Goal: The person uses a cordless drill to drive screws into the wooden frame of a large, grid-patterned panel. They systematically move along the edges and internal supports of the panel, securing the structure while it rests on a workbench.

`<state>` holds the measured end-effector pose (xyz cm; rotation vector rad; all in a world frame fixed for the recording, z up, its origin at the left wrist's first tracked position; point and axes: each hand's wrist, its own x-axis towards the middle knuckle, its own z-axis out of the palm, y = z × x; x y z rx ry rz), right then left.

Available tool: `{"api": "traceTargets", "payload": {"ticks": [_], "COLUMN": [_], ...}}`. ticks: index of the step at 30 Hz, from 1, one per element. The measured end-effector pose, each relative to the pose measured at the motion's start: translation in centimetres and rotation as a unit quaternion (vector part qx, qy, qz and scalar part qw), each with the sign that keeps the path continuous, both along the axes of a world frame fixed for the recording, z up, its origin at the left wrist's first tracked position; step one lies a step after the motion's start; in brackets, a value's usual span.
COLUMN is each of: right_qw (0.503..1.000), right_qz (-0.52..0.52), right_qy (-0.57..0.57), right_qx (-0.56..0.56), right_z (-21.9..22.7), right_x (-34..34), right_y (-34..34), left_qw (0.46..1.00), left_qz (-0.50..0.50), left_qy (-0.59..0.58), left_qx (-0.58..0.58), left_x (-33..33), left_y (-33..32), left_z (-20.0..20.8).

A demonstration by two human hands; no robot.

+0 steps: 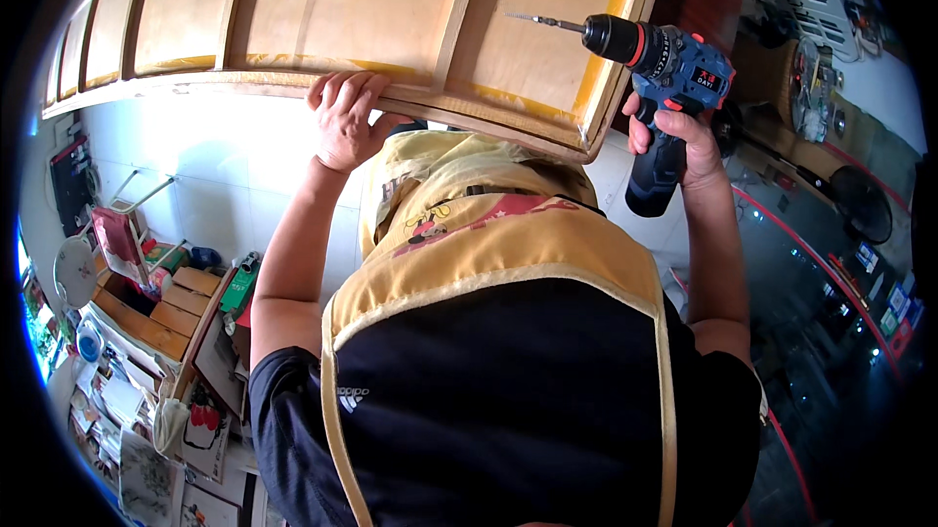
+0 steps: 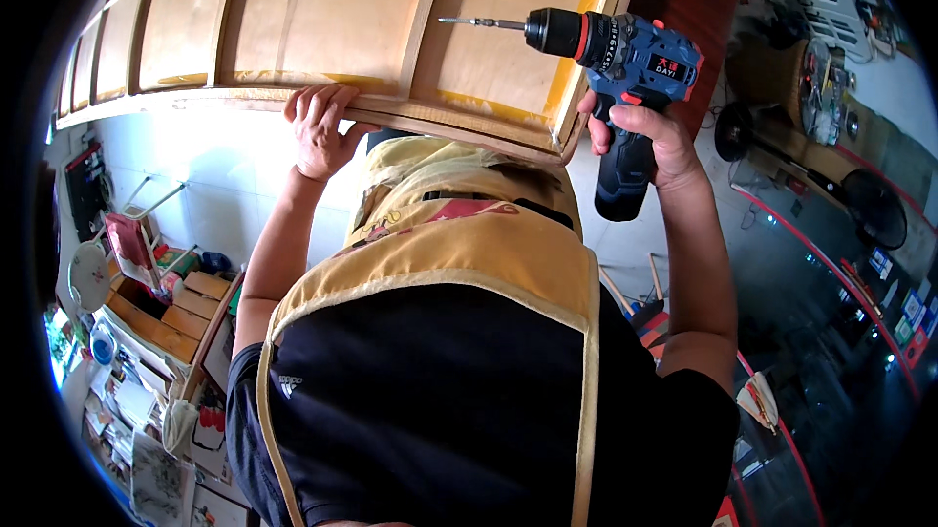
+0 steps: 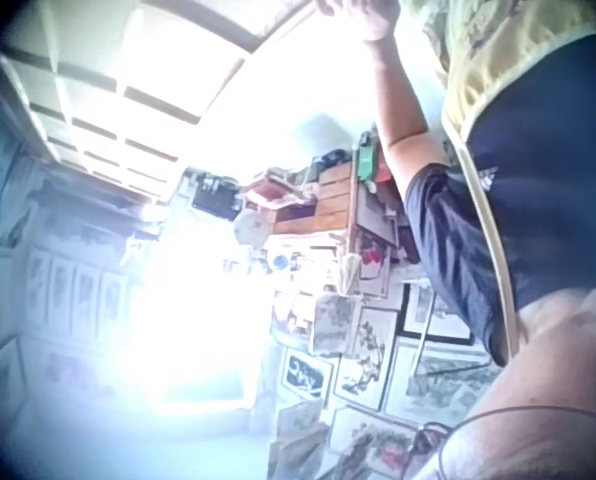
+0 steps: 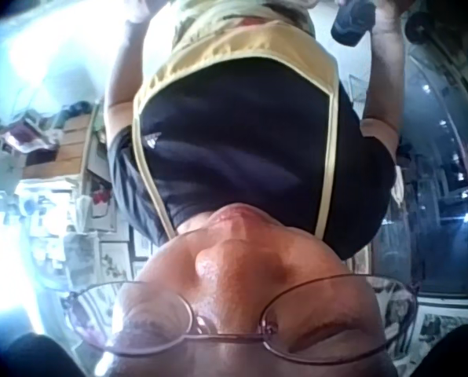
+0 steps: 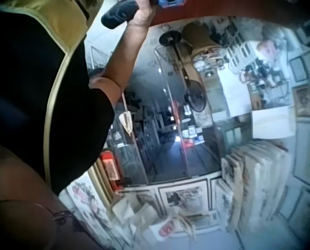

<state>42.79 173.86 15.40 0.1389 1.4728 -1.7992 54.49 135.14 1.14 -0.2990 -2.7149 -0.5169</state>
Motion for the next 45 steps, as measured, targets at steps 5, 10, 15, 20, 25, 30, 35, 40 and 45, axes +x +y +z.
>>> {"api": "traceTargets", "payload": {"ticks": [5,10,15,20,25,30,35,40,45], "right_qw": [0.999,0.983,0.913,0.833,0.612,0.599,0.631,0.654,0.686], "right_qz": [-0.023,-0.149,-0.244,-0.172,-0.062,0.025,0.043,-0.025,0.093], "right_qy": [-0.027,0.094,0.239,0.3,0.465,0.435,0.413,0.513,0.586], "right_qx": [0.001,0.048,0.221,0.432,0.637,0.672,0.655,0.556,0.422], "right_z": [-1.4,-3.1,-3.3,-6.1,-9.0,-8.2,-8.4,-4.4,-3.8], "right_x": [-0.8,-0.7,0.0,-0.5,-1.6,-2.8,-3.6,-2.3,3.6], "right_y": [2.3,4.9,6.9,10.2,10.5,9.6,10.8,8.6,3.1], "left_qw": [1.0,1.0,0.999,0.997,0.996,0.997,0.998,0.998,0.998], "left_qz": [-0.002,0.001,-0.005,-0.011,-0.015,-0.01,0.007,0.01,0.012], "left_qy": [-0.008,-0.027,-0.047,-0.079,-0.068,-0.072,-0.058,-0.059,-0.057], "left_qx": [-0.002,-0.007,-0.02,-0.021,-0.052,-0.036,-0.026,-0.004,0.023], "left_x": [-0.1,0.0,0.7,0.5,1.4,1.1,0.6,0.8,0.4], "left_y": [0.0,0.0,-0.3,0.2,1.4,3.0,2.9,2.3,2.7], "left_z": [0.2,0.5,0.3,1.8,0.7,2.0,2.5,2.1,2.2]}}
